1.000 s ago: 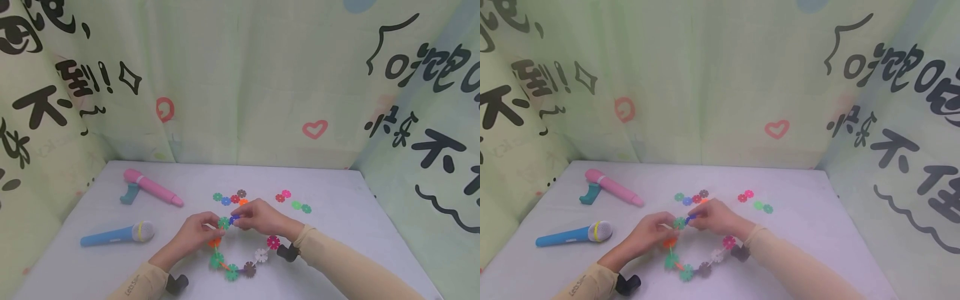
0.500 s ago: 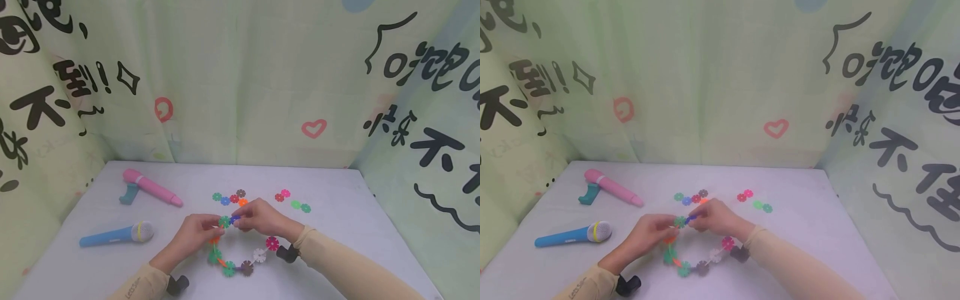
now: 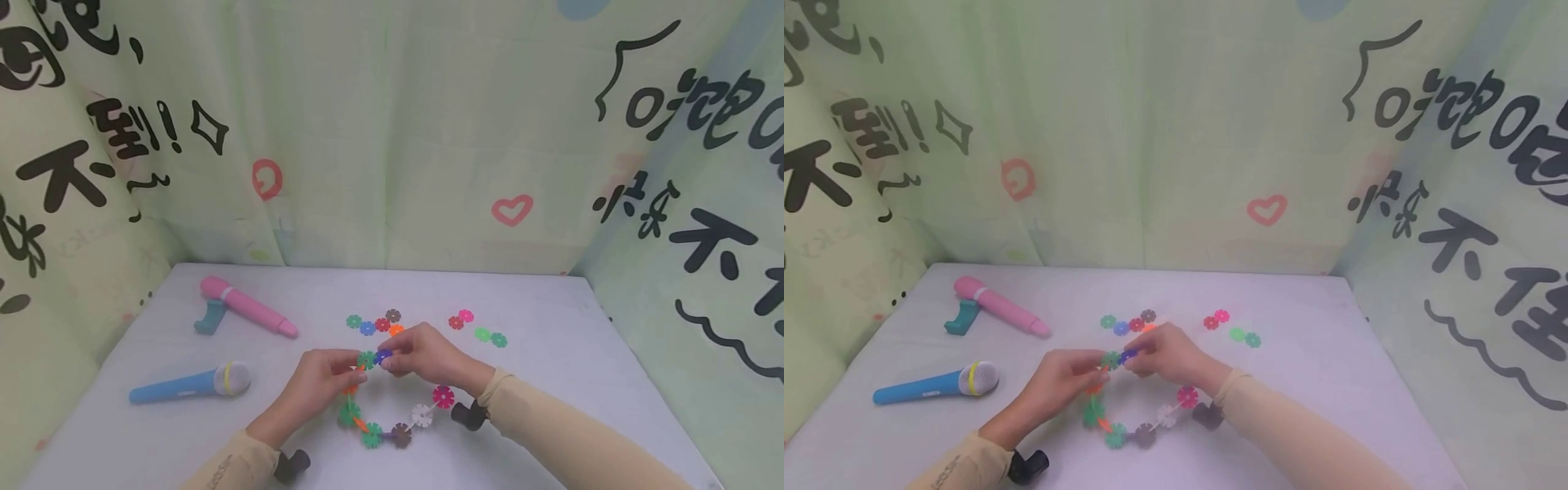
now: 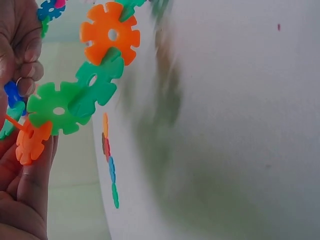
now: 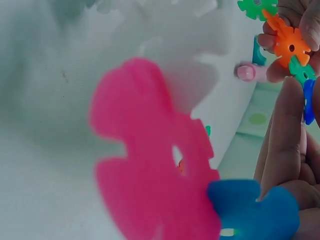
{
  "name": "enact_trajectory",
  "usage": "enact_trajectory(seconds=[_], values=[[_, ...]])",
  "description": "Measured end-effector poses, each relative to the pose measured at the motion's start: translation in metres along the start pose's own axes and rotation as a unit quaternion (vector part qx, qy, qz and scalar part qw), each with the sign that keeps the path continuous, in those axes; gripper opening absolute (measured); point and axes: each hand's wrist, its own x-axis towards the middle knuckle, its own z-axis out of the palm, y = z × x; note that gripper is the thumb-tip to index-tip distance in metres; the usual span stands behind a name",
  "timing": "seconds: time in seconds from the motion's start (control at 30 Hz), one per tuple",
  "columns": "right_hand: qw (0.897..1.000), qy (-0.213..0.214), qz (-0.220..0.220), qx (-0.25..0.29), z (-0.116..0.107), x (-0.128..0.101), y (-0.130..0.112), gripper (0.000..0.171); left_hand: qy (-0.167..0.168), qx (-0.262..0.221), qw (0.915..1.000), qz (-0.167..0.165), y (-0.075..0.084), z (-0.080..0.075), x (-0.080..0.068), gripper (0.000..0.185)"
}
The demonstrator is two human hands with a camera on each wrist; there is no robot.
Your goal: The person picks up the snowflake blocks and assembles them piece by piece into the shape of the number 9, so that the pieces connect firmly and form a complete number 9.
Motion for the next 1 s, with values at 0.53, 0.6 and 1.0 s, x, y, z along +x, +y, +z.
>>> enact_trajectory(seconds=[0.53, 0.6, 1.0], values=[[0.998, -0.006, -0.019, -0.056, 0.000, 0.002, -0.002, 0.030, -0.003, -0.003, 1.0000, -0.006, 0.001, 0.000, 0.000, 0.034], [0.995, -0.002, -0.030, -0.099, -0.002, 0.001, -0.005, 0.037, 0.005, -0.009, 0.9999, -0.007, -0.001, -0.001, -0.001, 0.034], [0.980, 0.150, -0.026, -0.126, -0.029, -0.039, 0.017, 0.042, 0.039, -0.015, 0.9981, -0.044, -0.008, -0.003, -0.004, 0.024]])
